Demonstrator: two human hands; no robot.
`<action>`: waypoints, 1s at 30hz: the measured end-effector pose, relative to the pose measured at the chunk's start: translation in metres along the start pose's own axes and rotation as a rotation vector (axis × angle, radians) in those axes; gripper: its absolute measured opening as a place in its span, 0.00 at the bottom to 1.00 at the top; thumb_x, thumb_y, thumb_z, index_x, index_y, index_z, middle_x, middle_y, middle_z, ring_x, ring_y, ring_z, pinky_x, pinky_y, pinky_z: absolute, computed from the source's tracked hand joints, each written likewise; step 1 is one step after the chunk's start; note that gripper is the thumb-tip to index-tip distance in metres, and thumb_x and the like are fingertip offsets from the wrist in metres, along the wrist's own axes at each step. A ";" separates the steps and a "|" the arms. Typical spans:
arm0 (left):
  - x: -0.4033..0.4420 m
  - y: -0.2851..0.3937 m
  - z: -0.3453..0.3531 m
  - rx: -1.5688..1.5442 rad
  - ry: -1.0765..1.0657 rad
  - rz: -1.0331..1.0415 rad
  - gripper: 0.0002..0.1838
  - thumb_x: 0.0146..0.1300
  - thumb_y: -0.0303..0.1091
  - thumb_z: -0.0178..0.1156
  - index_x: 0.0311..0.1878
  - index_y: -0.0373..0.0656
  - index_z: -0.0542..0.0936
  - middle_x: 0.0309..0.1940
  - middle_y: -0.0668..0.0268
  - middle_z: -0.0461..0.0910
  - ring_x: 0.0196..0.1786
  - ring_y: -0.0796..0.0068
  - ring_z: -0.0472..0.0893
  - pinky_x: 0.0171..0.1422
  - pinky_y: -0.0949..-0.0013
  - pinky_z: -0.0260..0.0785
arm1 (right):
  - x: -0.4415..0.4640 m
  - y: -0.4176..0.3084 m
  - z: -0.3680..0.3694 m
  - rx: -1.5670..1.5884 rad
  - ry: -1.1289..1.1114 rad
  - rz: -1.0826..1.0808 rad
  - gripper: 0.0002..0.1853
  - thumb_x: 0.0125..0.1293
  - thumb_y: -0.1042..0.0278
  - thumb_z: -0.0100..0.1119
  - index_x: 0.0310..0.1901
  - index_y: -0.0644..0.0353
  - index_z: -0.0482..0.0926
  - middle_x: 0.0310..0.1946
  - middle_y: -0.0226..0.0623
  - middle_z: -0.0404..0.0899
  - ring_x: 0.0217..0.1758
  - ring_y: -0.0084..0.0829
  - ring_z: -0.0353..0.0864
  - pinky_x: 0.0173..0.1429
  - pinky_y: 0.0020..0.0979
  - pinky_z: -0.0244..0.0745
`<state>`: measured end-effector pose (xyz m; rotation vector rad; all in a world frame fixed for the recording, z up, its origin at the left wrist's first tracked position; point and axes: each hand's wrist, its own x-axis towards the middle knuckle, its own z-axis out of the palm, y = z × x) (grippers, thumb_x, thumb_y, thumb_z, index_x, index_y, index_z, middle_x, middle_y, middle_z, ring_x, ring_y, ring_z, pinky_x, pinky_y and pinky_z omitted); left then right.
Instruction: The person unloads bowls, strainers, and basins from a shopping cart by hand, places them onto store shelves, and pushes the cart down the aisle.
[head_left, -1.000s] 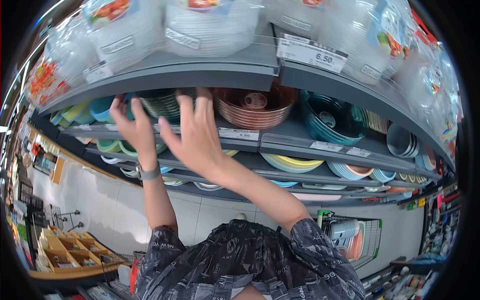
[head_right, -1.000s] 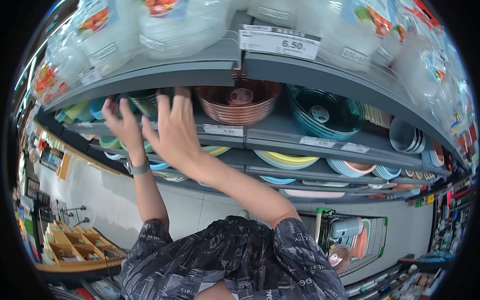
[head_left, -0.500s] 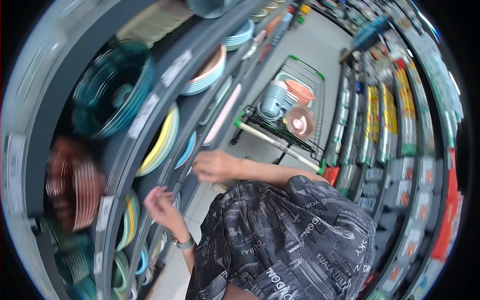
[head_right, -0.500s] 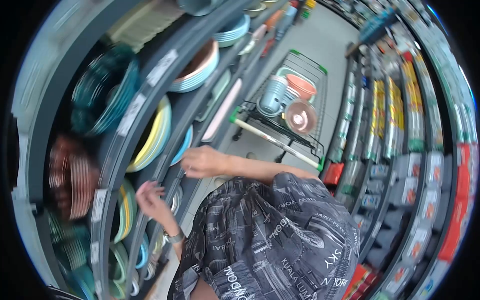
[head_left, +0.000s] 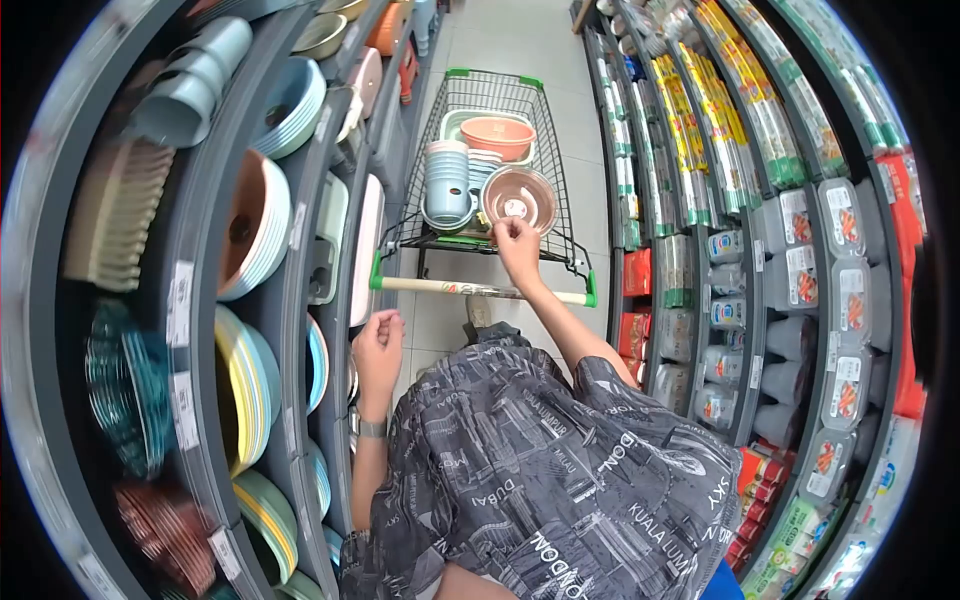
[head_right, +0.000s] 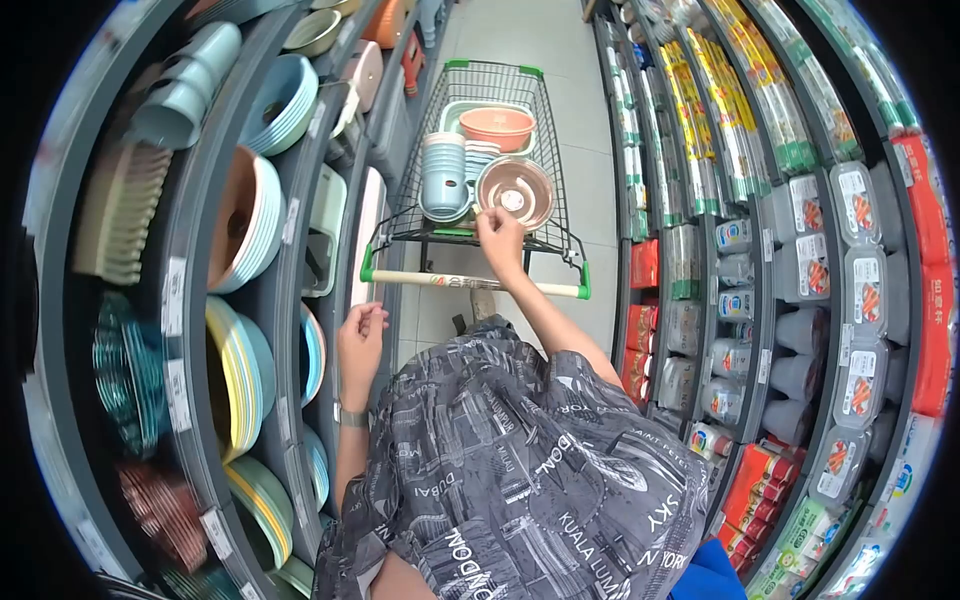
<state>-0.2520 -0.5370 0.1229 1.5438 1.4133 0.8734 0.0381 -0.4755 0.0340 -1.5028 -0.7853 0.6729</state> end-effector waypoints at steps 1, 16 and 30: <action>0.012 0.004 0.008 -0.026 -0.051 0.019 0.10 0.72 0.31 0.59 0.46 0.33 0.81 0.34 0.57 0.87 0.36 0.74 0.87 0.43 0.71 0.77 | 0.008 0.002 -0.011 0.017 0.008 0.044 0.09 0.66 0.72 0.57 0.32 0.68 0.82 0.23 0.35 0.84 0.24 0.22 0.82 0.31 0.25 0.74; 0.191 -0.050 0.185 0.225 -0.491 -0.023 0.16 0.64 0.37 0.63 0.46 0.31 0.82 0.34 0.53 0.87 0.38 0.62 0.87 0.46 0.64 0.78 | 0.065 0.135 -0.065 -0.648 -0.087 0.406 0.16 0.58 0.59 0.67 0.38 0.67 0.84 0.34 0.51 0.87 0.43 0.48 0.87 0.51 0.42 0.80; 0.224 -0.122 0.258 0.428 -0.372 -0.030 0.24 0.57 0.30 0.63 0.55 0.28 0.73 0.50 0.38 0.77 0.56 0.39 0.75 0.64 0.49 0.68 | 0.049 0.136 -0.027 -0.867 0.039 0.252 0.19 0.59 0.72 0.64 0.49 0.72 0.73 0.48 0.62 0.72 0.54 0.59 0.74 0.59 0.51 0.73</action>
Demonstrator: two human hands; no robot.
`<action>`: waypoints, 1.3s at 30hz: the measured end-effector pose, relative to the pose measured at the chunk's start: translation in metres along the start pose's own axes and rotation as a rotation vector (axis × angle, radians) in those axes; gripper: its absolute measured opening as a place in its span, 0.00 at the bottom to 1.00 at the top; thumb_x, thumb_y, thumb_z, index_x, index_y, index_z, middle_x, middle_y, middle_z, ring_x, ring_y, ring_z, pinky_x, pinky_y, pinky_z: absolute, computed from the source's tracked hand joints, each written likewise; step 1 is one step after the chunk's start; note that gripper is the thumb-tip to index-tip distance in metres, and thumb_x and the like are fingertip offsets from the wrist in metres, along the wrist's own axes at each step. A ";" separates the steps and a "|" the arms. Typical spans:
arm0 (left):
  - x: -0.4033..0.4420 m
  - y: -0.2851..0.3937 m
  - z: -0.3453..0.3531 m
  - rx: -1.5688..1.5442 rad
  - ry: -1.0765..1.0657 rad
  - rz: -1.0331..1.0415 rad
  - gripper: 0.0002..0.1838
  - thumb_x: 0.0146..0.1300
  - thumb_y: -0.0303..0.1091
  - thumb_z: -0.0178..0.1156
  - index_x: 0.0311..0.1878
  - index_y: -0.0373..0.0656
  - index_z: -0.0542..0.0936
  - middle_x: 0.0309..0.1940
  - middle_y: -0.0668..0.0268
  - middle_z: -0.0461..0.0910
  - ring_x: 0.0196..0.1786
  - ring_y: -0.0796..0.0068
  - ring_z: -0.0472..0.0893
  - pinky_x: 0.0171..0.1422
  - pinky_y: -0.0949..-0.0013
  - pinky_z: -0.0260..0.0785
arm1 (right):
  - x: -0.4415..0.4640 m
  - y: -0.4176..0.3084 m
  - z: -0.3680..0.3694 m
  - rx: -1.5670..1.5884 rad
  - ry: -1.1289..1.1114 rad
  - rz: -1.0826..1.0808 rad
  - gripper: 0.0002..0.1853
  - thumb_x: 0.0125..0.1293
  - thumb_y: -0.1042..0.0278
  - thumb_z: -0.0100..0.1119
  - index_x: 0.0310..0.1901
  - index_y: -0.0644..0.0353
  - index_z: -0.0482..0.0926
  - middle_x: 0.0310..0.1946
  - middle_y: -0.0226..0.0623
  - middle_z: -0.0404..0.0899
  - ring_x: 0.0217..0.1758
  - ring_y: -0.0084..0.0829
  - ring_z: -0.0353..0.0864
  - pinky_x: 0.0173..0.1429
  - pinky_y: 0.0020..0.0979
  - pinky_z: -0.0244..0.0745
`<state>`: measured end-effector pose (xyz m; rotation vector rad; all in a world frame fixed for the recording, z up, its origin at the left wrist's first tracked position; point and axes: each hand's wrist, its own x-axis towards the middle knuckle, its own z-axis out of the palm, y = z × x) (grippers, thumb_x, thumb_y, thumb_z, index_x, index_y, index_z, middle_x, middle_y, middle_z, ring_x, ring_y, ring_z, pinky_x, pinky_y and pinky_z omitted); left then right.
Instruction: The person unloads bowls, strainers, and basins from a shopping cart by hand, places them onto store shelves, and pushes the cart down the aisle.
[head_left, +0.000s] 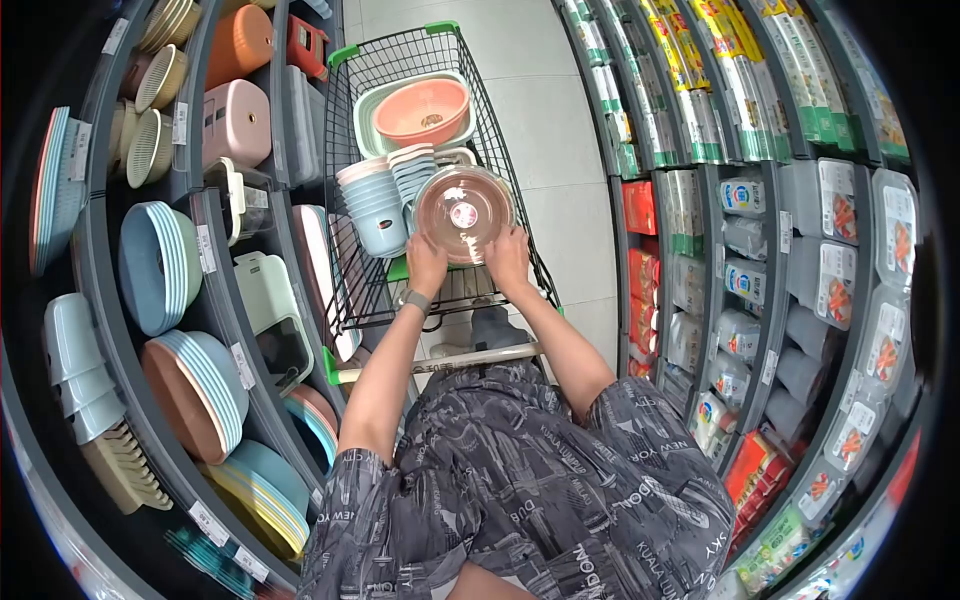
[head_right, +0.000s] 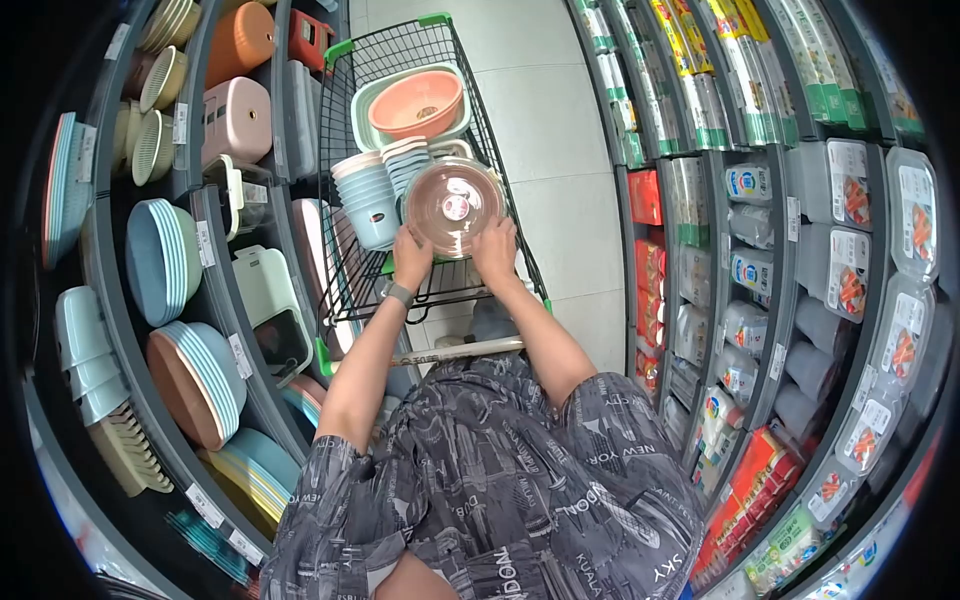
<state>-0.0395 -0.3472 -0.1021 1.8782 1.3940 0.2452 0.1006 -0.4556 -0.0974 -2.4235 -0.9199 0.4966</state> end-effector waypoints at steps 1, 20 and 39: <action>0.000 0.003 0.003 0.023 0.041 -0.001 0.23 0.56 0.30 0.63 0.54 0.28 0.73 0.49 0.38 0.77 0.55 0.39 0.75 0.63 0.48 0.68 | 0.001 0.000 -0.002 -0.018 -0.003 -0.015 0.19 0.59 0.73 0.64 0.49 0.72 0.73 0.48 0.61 0.71 0.54 0.58 0.74 0.58 0.51 0.73; 0.022 0.012 0.013 0.370 0.089 0.230 0.27 0.56 0.27 0.64 0.59 0.25 0.71 0.46 0.45 0.70 0.52 0.43 0.74 0.57 0.51 0.69 | 0.007 -0.014 -0.007 0.063 -0.046 0.180 0.25 0.66 0.69 0.62 0.57 0.76 0.63 0.45 0.66 0.76 0.43 0.62 0.82 0.46 0.50 0.80; 0.024 -0.010 0.019 0.028 0.161 0.187 0.23 0.56 0.29 0.65 0.56 0.34 0.77 0.48 0.47 0.71 0.54 0.45 0.73 0.62 0.52 0.67 | 0.030 -0.016 -0.024 0.294 0.055 0.116 0.12 0.63 0.66 0.62 0.36 0.67 0.73 0.23 0.48 0.79 0.27 0.48 0.81 0.37 0.44 0.76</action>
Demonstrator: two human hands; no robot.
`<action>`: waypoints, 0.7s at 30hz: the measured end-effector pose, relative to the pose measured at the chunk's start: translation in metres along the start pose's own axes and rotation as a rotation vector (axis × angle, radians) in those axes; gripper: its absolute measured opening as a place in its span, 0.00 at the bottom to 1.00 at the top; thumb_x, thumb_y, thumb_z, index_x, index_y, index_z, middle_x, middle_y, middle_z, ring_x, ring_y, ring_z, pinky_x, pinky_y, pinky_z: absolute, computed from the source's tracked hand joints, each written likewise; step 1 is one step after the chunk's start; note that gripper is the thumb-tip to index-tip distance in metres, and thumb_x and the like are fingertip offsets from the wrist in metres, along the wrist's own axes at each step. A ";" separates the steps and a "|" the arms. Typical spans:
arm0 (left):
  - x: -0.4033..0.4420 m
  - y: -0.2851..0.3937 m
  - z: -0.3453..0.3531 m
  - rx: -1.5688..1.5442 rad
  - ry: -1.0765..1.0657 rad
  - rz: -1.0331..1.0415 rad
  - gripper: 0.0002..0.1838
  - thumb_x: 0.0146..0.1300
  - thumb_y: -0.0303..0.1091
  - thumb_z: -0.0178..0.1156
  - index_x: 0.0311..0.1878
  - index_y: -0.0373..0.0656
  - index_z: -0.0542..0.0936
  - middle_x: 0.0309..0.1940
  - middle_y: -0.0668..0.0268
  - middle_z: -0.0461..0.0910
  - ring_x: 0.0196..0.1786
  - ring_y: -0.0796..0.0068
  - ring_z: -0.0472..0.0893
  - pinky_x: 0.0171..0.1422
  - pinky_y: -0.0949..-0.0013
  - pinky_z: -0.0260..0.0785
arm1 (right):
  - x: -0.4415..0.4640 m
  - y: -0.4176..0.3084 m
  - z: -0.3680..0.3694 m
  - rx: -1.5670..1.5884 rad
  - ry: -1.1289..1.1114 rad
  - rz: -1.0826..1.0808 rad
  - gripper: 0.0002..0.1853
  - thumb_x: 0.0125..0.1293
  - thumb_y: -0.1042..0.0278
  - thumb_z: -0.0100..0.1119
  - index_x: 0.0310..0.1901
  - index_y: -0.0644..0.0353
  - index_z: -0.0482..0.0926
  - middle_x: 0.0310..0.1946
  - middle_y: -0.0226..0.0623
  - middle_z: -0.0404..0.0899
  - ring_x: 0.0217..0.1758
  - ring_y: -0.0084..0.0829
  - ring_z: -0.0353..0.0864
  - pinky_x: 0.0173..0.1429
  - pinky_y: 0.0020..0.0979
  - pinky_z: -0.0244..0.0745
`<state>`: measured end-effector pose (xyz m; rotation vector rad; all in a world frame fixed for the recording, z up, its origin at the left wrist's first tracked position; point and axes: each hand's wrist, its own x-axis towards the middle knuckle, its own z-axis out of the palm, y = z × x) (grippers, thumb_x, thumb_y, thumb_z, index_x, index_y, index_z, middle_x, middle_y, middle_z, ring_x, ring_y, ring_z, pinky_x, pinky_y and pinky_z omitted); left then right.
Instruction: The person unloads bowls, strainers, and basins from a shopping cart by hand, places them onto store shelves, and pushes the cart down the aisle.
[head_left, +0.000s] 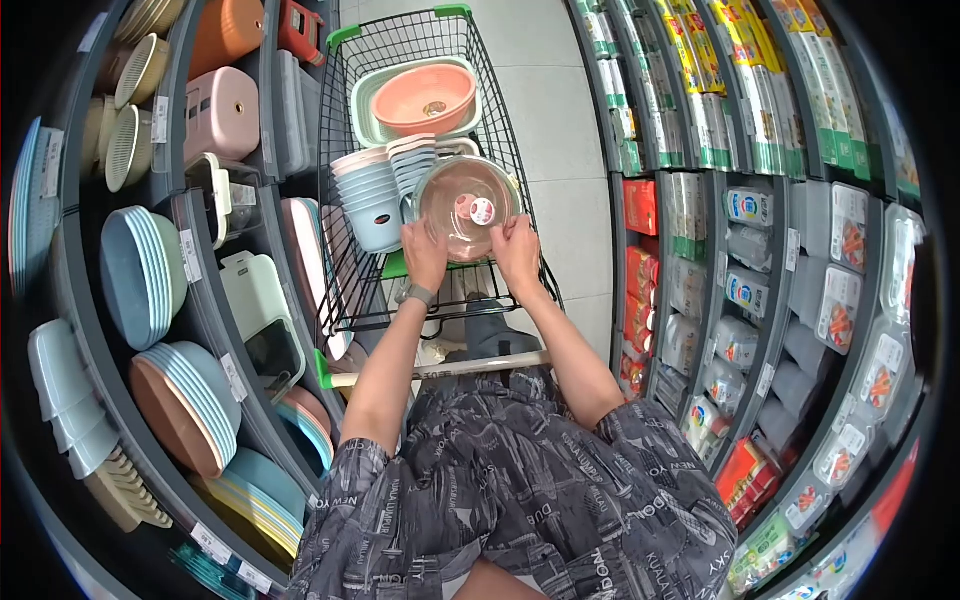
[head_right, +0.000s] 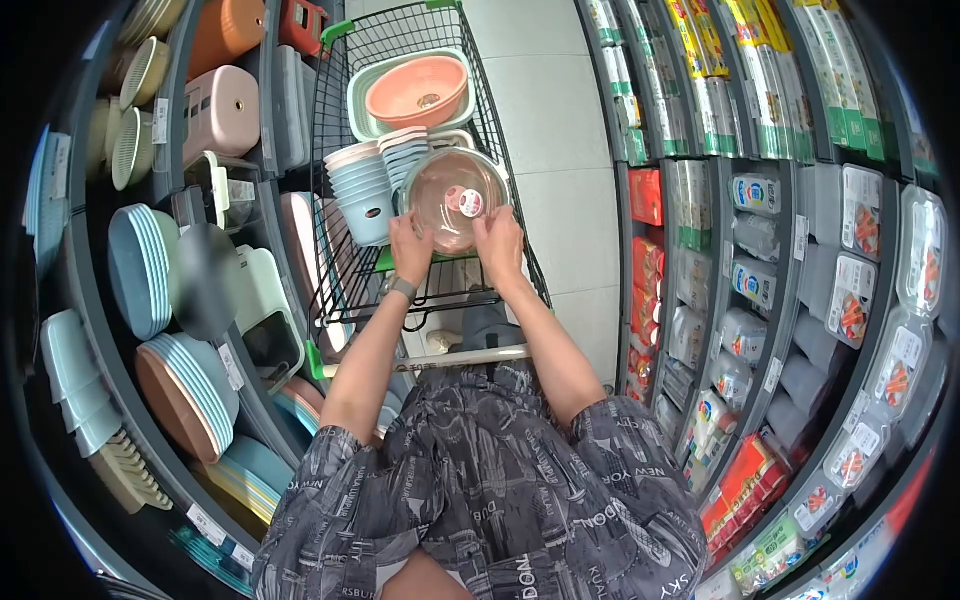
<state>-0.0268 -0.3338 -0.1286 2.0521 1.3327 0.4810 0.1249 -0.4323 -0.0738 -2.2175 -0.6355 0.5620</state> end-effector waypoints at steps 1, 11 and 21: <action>-0.002 0.003 -0.001 -0.037 0.018 -0.026 0.23 0.57 0.30 0.65 0.56 0.34 0.77 0.49 0.47 0.71 0.55 0.44 0.72 0.64 0.51 0.66 | 0.000 -0.003 -0.003 0.022 0.021 -0.016 0.13 0.61 0.68 0.66 0.36 0.67 0.73 0.22 0.45 0.78 0.25 0.42 0.79 0.35 0.40 0.75; -0.025 0.014 -0.027 -0.665 -0.128 -0.383 0.16 0.64 0.34 0.65 0.49 0.31 0.78 0.37 0.59 0.85 0.37 0.74 0.83 0.45 0.70 0.76 | -0.029 -0.039 -0.087 0.323 -0.054 -0.114 0.11 0.59 0.76 0.65 0.34 0.63 0.69 0.21 0.26 0.70 0.24 0.15 0.67 0.30 0.22 0.68; -0.096 0.049 -0.165 -0.735 0.409 -0.347 0.15 0.65 0.29 0.68 0.48 0.37 0.73 0.32 0.72 0.77 0.32 0.87 0.74 0.37 0.79 0.70 | -0.049 -0.100 -0.045 0.526 -0.313 -0.186 0.09 0.66 0.80 0.57 0.47 0.69 0.74 0.26 0.20 0.67 0.29 0.11 0.64 0.33 0.17 0.62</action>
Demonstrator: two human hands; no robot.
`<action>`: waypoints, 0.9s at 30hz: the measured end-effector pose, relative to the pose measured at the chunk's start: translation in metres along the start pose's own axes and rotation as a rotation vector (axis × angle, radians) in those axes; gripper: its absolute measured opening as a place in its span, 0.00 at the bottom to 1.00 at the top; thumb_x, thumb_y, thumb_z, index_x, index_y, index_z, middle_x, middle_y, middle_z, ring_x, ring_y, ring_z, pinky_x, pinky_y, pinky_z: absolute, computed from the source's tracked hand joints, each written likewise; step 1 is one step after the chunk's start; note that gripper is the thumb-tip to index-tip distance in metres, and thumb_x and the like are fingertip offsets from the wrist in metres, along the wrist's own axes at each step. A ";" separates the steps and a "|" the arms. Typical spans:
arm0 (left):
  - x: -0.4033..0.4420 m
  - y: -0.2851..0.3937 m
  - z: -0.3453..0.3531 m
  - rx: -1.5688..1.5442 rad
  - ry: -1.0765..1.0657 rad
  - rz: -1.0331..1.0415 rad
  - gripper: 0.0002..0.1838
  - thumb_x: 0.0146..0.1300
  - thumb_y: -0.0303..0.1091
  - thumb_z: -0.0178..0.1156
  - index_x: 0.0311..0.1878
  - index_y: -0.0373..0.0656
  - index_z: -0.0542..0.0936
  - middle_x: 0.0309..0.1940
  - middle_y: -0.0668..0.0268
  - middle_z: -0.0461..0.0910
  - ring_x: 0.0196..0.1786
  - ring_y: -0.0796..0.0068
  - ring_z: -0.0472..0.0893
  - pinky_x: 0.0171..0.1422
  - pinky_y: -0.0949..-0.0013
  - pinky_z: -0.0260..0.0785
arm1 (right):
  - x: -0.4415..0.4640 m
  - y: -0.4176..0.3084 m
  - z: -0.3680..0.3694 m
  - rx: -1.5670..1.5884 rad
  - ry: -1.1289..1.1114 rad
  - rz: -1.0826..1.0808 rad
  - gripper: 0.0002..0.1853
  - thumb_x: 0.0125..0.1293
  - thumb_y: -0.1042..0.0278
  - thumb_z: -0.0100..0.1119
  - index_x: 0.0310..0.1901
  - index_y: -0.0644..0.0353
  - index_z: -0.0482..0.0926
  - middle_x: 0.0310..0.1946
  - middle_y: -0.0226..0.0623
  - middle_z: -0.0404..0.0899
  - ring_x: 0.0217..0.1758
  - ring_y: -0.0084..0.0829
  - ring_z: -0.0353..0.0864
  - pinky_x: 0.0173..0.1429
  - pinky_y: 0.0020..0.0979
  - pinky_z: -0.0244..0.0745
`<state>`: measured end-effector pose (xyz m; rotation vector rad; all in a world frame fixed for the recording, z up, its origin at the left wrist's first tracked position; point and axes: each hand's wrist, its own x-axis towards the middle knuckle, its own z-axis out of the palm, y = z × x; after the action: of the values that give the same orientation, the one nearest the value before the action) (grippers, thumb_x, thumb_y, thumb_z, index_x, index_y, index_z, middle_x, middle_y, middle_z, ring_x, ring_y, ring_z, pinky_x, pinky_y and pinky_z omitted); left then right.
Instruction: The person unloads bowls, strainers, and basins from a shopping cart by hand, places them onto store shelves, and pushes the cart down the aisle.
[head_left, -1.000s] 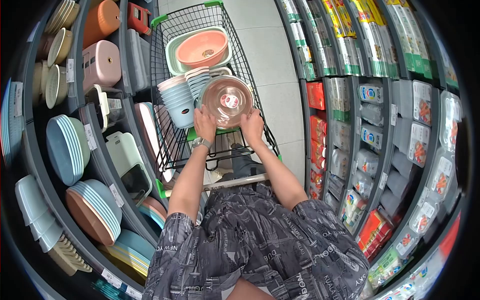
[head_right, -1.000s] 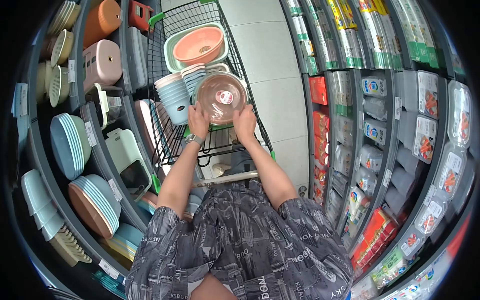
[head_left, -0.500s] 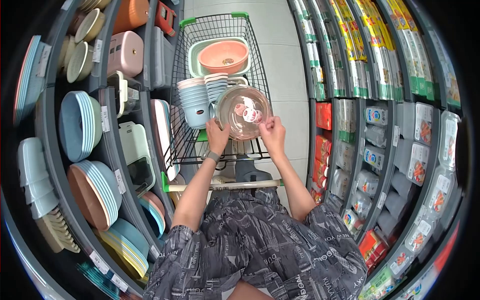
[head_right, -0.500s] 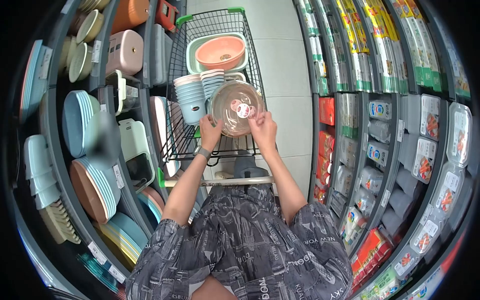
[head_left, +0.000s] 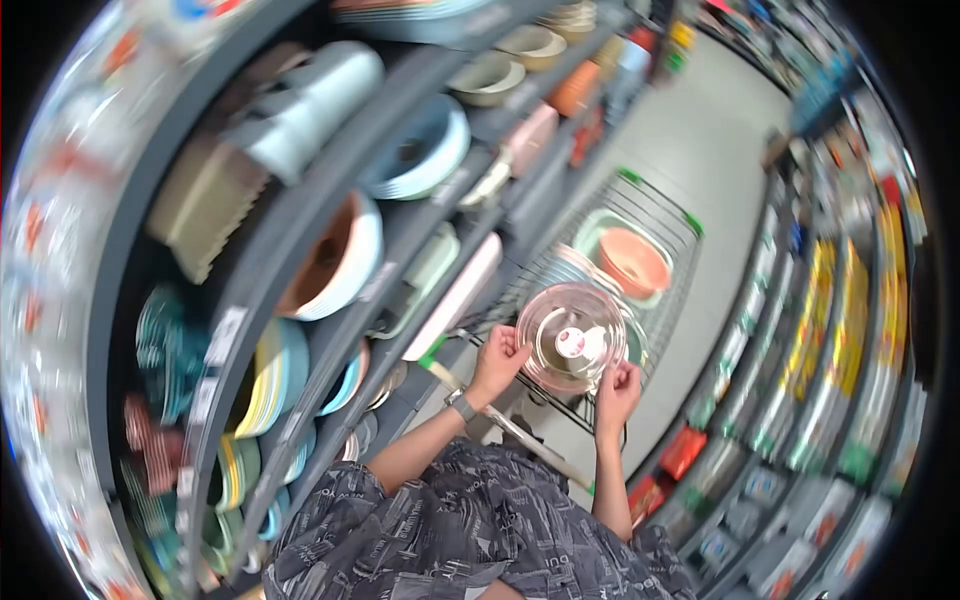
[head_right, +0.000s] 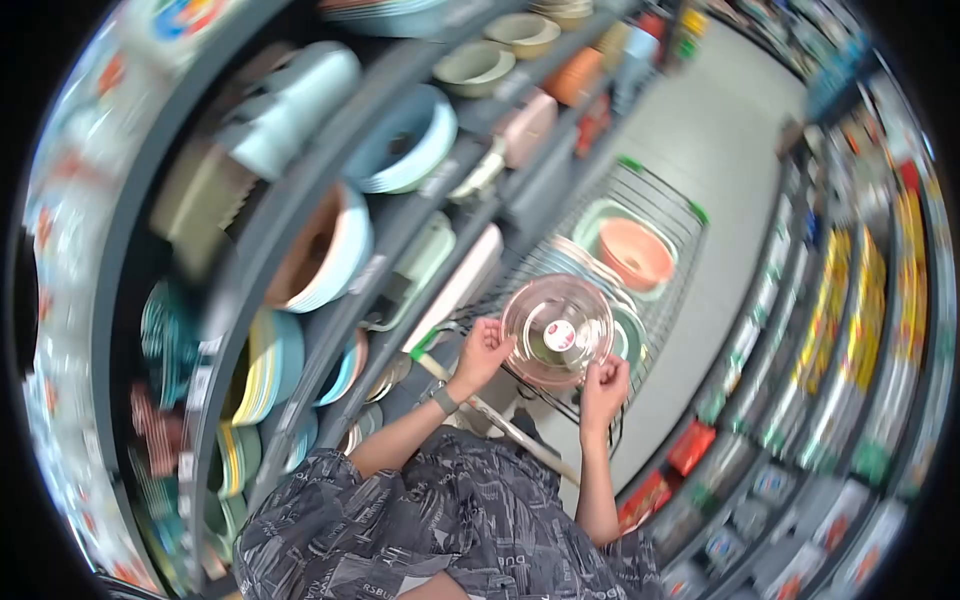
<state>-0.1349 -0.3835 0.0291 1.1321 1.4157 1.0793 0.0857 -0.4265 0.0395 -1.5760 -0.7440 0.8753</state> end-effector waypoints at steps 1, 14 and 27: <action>-0.002 0.006 -0.013 0.007 0.062 0.021 0.16 0.64 0.30 0.69 0.48 0.37 0.73 0.29 0.71 0.77 0.30 0.86 0.74 0.35 0.77 0.70 | 0.002 -0.005 0.014 0.015 -0.069 -0.028 0.09 0.66 0.80 0.57 0.47 0.69 0.74 0.26 0.20 0.67 0.29 0.11 0.64 0.33 0.17 0.62; -0.167 0.104 -0.195 0.203 0.875 0.304 0.16 0.63 0.29 0.69 0.51 0.38 0.75 0.36 0.66 0.82 0.35 0.80 0.78 0.41 0.73 0.73 | -0.129 -0.114 0.166 0.109 -0.689 -0.457 0.15 0.69 0.75 0.62 0.54 0.70 0.77 0.29 0.28 0.79 0.30 0.14 0.74 0.35 0.19 0.69; -0.312 0.156 -0.280 0.029 1.295 0.808 0.33 0.68 0.53 0.57 0.64 0.36 0.64 0.68 0.43 0.68 0.70 0.54 0.71 0.74 0.53 0.60 | -0.286 -0.196 0.218 0.374 -1.257 -0.921 0.54 0.63 0.41 0.64 0.73 0.80 0.52 0.73 0.69 0.56 0.76 0.61 0.59 0.75 0.50 0.60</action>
<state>-0.3723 -0.6803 0.2646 1.0354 1.9085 2.6844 -0.2508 -0.5208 0.2531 -0.0775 -1.8304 1.1147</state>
